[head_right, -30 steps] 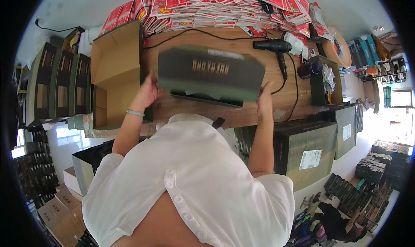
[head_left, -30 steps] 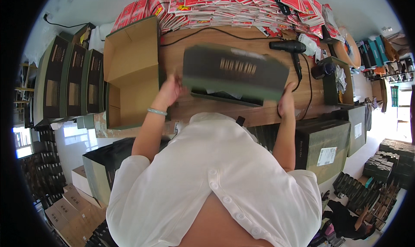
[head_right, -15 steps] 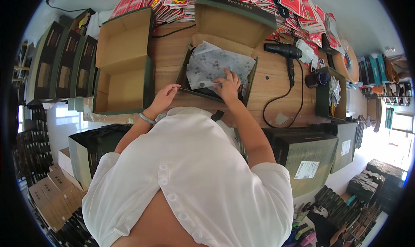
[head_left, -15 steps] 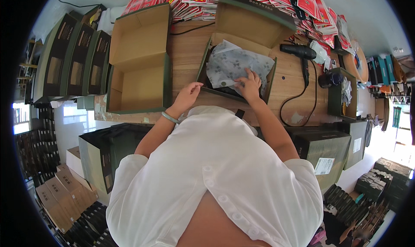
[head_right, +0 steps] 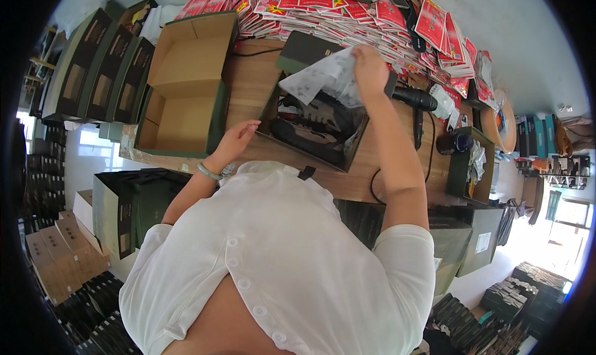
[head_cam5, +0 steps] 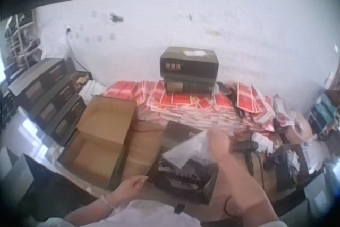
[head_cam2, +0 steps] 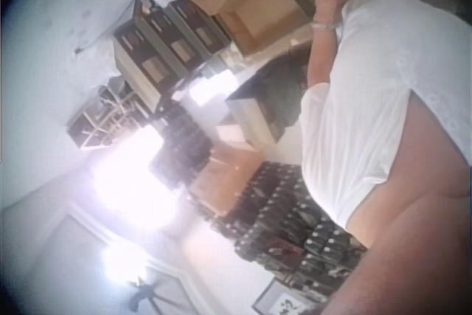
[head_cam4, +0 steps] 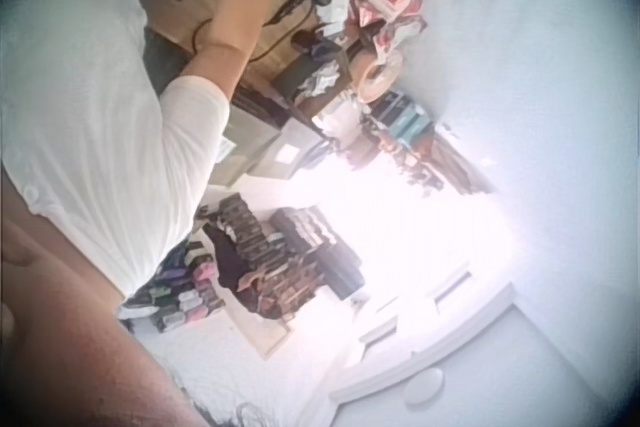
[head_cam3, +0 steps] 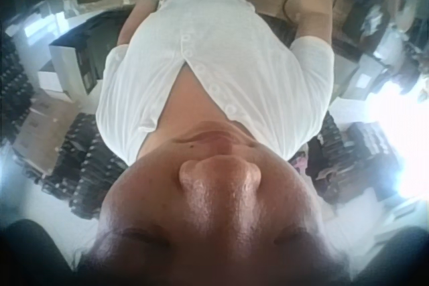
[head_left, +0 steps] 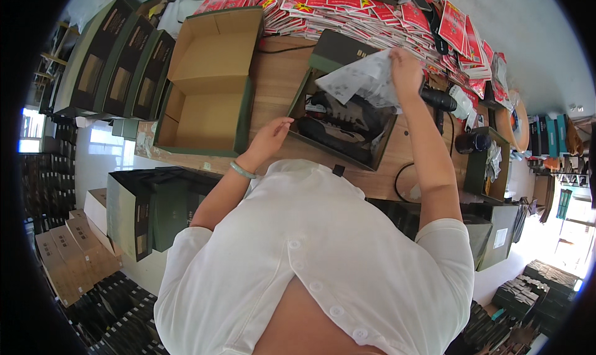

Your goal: The person packs a pair of shoes into a green box with tissue paper, closes the box, and uses a heat gun to apply a shipping label. They then stack the box and repeat the process with another pair of shoes.

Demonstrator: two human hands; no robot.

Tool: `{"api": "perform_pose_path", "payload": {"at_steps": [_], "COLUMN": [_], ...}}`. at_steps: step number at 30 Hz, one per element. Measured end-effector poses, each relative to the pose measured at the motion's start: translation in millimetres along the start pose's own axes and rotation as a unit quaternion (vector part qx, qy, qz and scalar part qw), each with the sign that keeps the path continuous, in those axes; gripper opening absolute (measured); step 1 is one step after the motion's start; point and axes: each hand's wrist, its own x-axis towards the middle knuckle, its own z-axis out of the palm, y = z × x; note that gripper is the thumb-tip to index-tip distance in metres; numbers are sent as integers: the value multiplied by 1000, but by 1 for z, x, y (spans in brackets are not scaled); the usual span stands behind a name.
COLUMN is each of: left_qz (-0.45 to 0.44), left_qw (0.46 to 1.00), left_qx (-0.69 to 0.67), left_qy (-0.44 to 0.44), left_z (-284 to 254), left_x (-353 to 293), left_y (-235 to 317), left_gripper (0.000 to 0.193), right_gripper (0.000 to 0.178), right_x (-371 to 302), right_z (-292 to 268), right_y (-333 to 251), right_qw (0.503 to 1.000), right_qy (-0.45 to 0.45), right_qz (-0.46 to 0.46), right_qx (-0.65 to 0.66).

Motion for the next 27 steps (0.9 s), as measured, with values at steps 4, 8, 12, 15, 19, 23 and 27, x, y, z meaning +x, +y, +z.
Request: {"api": "perform_pose_path", "payload": {"at_steps": [4,8,12,15,19,23,27], "left_qz": [25,-33,3,55,181,247,180], "left_qw": [1000,998,1000,996,978,960,978], "left_qx": [-10,50,19,5,10,33,31], "left_qy": [12,-9,14,73,99,127,98], "left_z": [5,7,18,11,-1,21,39], "left_x": [8,16,41,61,101,129,157], "left_y": [-16,-13,-18,7,87,144,131], "left_gripper": [27,30,40,56,94,116,101], "right_gripper": [12,15,26,22,20,23,26], "right_x": [44,95,164,165,160,172,191], "right_z": [-36,-78,-150,-193,-235,-262,-276], "right_y": [-26,-46,-38,-111,-147,-158,-159], "right_qw": [989,972,945,961,925,912,904], "right_qy": [120,193,280,161,68,91,124], "right_qz": [-78,-135,-169,-145,-154,-150,-112], "right_qx": [38,3,21,171,341,371,394]}}
